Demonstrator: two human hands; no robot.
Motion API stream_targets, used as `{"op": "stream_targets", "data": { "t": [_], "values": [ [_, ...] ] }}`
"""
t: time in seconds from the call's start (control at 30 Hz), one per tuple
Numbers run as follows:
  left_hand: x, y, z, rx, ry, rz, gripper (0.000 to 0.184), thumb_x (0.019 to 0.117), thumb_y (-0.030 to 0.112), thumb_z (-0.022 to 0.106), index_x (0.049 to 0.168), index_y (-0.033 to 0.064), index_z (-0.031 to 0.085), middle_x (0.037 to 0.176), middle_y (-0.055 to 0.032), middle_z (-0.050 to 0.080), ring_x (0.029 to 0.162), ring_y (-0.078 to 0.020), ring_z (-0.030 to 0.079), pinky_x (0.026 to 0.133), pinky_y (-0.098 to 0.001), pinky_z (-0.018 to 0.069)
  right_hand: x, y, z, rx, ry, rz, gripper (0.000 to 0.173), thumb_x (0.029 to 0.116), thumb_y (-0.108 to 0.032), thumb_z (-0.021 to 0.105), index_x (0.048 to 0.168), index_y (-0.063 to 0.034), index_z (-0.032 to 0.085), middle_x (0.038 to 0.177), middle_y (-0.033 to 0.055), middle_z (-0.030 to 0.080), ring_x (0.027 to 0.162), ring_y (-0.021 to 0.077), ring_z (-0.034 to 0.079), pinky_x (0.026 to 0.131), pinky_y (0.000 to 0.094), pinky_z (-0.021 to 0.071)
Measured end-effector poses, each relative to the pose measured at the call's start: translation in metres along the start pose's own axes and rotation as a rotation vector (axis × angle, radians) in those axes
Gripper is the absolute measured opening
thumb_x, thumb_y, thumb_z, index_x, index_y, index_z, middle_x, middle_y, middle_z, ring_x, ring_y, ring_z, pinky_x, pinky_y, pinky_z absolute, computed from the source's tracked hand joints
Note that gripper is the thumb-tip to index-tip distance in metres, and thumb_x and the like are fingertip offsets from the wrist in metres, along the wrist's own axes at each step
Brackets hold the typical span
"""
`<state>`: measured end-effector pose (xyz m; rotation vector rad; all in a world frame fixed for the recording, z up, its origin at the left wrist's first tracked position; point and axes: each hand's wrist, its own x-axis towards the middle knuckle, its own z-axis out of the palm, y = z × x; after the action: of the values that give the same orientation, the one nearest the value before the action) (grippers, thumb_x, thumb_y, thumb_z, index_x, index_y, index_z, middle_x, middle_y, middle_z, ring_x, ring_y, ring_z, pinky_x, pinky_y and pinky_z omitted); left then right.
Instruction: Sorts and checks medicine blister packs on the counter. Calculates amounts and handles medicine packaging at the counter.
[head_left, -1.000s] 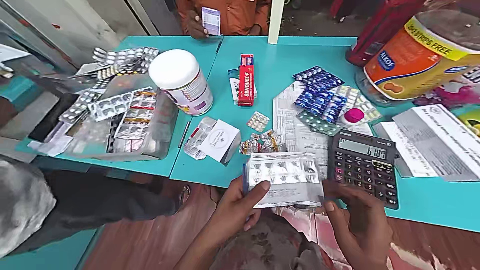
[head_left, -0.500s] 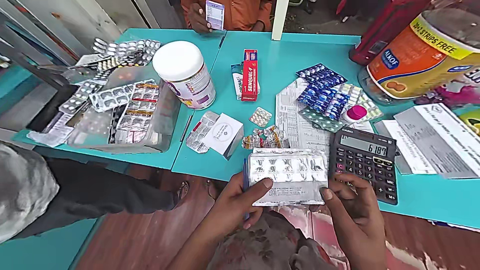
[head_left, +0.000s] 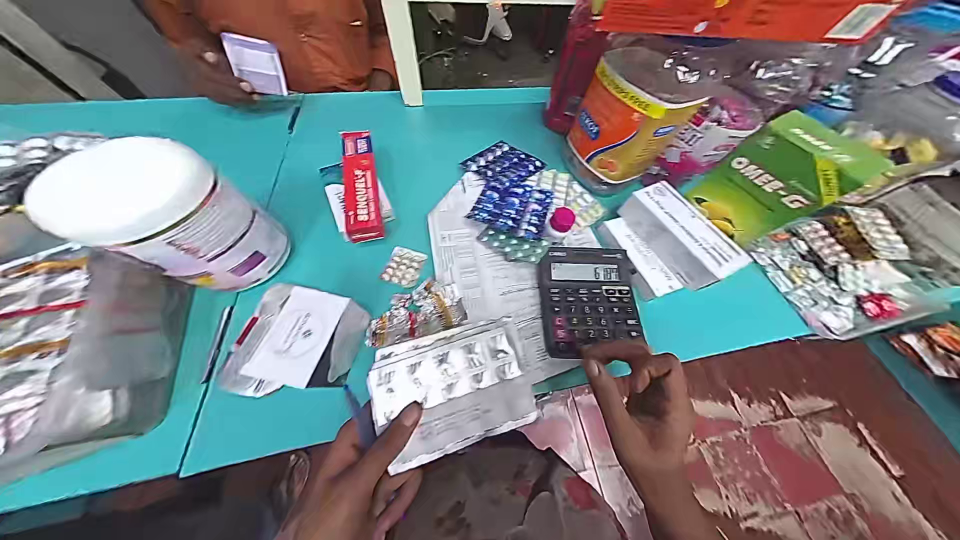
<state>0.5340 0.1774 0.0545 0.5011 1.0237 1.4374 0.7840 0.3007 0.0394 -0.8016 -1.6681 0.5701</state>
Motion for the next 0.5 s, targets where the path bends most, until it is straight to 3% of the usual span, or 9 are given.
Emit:
{"op": "stream_targets", "data": {
  "t": [0.07, 0.13, 0.23, 0.33, 0.4, 0.5],
  "values": [
    [0.001, -0.001, 0.0, -0.001, 0.057, -0.025, 0.02, 0.106, 0.012, 0.048, 0.109, 0.0211, 0.066, 0.084, 0.0004, 0.077, 0.047, 0.004, 0.054, 0.039, -0.0109, 0.0402, 0.005, 0.017, -0.018, -0.35, 0.089, -0.063, 0.023, 0.0965, -0.027, 0.069, 0.097, -0.0139, 0.05, 0.101, -0.0005, 0.07, 0.098, 0.0059, 0.065, 0.083, 0.0208, 0.0506],
    [0.002, -0.002, 0.001, 0.002, 0.085, -0.04, 0.023, 0.1052, 0.01, 0.046, 0.106, 0.0212, 0.066, 0.081, 0.0014, 0.076, 0.046, 0.0043, 0.053, 0.04, -0.0107, 0.0394, 0.008, 0.029, -0.029, -0.565, 0.103, -0.067, 0.031, 0.0957, -0.036, 0.068, 0.103, -0.0091, 0.055, 0.101, 0.0079, 0.07, 0.095, 0.0168, 0.059, 0.084, 0.0332, 0.0418],
    [0.005, -0.003, 0.0, 0.006, 0.04, -0.031, 0.022, 0.1041, 0.012, 0.051, 0.103, 0.023, 0.07, 0.074, 0.0035, 0.074, 0.044, 0.0055, 0.05, 0.039, -0.0105, 0.0383, 0.011, 0.036, -0.033, -0.665, 0.081, -0.073, 0.042, 0.0945, -0.048, 0.067, 0.109, -0.0093, 0.06, 0.099, 0.0091, 0.067, 0.094, 0.0215, 0.056, 0.086, 0.0378, 0.0389],
    [0.008, -0.002, 0.003, 0.009, 0.024, -0.031, 0.022, 0.1031, 0.013, 0.053, 0.101, 0.0237, 0.073, 0.073, 0.0041, 0.073, 0.044, 0.0059, 0.05, 0.04, -0.0105, 0.0385, 0.015, 0.034, -0.032, -0.771, -0.005, -0.078, 0.05, 0.0935, -0.058, 0.061, 0.098, -0.0085, 0.061, 0.093, 0.0099, 0.07, 0.096, 0.0297, 0.059, 0.089, 0.0474, 0.0369],
    [0.009, -0.003, 0.005, 0.004, 0.024, -0.04, 0.021, 0.103, 0.014, 0.054, 0.1, 0.0239, 0.072, 0.071, 0.0045, 0.073, 0.043, 0.0064, 0.049, 0.039, -0.0102, 0.0377, 0.018, 0.032, -0.034, -0.768, -0.025, -0.073, 0.053, 0.0929, -0.062, 0.059, 0.096, -0.0086, 0.063, 0.09, 0.0086, 0.069, 0.094, 0.0287, 0.059, 0.088, 0.0476, 0.0359],
    [0.01, -0.004, 0.004, 0.001, 0.009, -0.038, 0.02, 0.1035, 0.015, 0.054, 0.101, 0.0249, 0.072, 0.074, 0.0051, 0.073, 0.045, 0.0071, 0.049, 0.04, -0.0099, 0.038, 0.016, 0.03, -0.038, -0.685, 0.034, -0.12, 0.043, 0.0972, -0.057, 0.058, 0.097, -0.0141, 0.055, 0.092, 0.0035, 0.068, 0.095, 0.0198, 0.057, 0.091, 0.0372, 0.0368]
  ]
}}
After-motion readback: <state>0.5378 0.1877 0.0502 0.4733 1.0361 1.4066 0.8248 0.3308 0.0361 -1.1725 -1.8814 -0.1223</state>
